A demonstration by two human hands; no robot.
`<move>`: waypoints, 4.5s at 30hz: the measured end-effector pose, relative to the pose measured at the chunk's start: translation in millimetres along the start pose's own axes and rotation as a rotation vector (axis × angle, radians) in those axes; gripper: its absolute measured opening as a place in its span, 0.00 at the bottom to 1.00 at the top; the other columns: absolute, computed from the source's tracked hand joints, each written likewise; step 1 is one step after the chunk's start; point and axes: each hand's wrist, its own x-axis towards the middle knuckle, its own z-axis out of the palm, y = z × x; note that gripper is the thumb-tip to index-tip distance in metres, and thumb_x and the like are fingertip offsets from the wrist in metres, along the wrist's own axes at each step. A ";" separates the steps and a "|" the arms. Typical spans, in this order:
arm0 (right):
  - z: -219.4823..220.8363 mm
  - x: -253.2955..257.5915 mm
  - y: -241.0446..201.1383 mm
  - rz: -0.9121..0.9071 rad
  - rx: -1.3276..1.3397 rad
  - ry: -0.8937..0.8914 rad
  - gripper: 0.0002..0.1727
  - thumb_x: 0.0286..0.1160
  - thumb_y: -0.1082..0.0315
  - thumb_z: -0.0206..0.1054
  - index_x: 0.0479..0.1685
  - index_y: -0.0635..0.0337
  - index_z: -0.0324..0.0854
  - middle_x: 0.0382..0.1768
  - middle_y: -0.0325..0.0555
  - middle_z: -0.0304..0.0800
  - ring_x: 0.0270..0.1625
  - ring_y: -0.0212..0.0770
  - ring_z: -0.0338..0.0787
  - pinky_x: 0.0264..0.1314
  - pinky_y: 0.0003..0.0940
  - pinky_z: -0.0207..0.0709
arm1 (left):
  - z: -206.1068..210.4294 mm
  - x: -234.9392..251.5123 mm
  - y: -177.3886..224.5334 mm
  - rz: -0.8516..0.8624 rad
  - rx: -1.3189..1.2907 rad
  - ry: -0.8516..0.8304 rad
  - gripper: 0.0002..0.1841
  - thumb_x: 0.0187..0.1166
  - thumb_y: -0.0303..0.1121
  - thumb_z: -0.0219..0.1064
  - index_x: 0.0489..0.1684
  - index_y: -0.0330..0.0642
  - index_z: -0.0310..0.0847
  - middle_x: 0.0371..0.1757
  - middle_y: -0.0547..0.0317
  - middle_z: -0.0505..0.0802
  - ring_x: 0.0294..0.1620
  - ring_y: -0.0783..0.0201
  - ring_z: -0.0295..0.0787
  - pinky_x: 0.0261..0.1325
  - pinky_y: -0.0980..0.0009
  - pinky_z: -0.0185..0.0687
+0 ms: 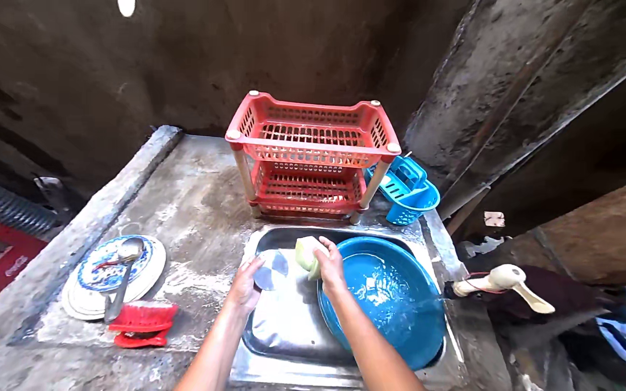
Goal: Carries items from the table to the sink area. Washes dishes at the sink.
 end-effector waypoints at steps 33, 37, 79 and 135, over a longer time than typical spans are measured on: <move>41.6 -30.5 12.2 -0.509 -0.634 -0.221 0.18 0.82 0.63 0.63 0.45 0.75 0.87 0.45 0.65 0.92 0.52 0.60 0.93 0.59 0.58 0.82 | 43.6 21.1 -36.9 -0.109 -0.351 0.126 0.22 0.94 0.43 0.41 0.67 0.37 0.73 0.43 0.51 0.88 0.40 0.62 0.88 0.43 0.65 0.85; 38.7 -11.3 5.7 -0.343 -0.651 -0.087 0.19 0.84 0.63 0.62 0.55 0.74 0.85 0.53 0.65 0.91 0.59 0.58 0.91 0.67 0.55 0.79 | 49.5 11.2 -31.9 -0.138 -0.339 0.070 0.23 0.94 0.47 0.41 0.60 0.40 0.75 0.46 0.50 0.91 0.45 0.59 0.91 0.47 0.59 0.89; 52.0 -36.6 -29.6 0.609 0.640 -0.150 0.20 0.95 0.62 0.37 0.39 0.56 0.73 0.23 0.41 0.81 0.26 0.34 0.84 0.30 0.31 0.81 | 27.2 -9.3 -28.2 1.124 0.783 -0.220 0.12 0.70 0.28 0.70 0.39 0.24 0.91 0.51 0.39 0.95 0.58 0.54 0.93 0.70 0.64 0.82; -44.9 -34.0 -74.5 0.045 -0.246 -0.411 0.22 0.89 0.69 0.55 0.77 0.66 0.74 0.78 0.56 0.76 0.76 0.44 0.77 0.76 0.42 0.71 | 71.7 45.5 -19.1 -0.013 1.866 -0.677 0.20 0.83 0.38 0.66 0.65 0.31 0.82 0.66 0.29 0.87 0.72 0.31 0.80 0.74 0.31 0.68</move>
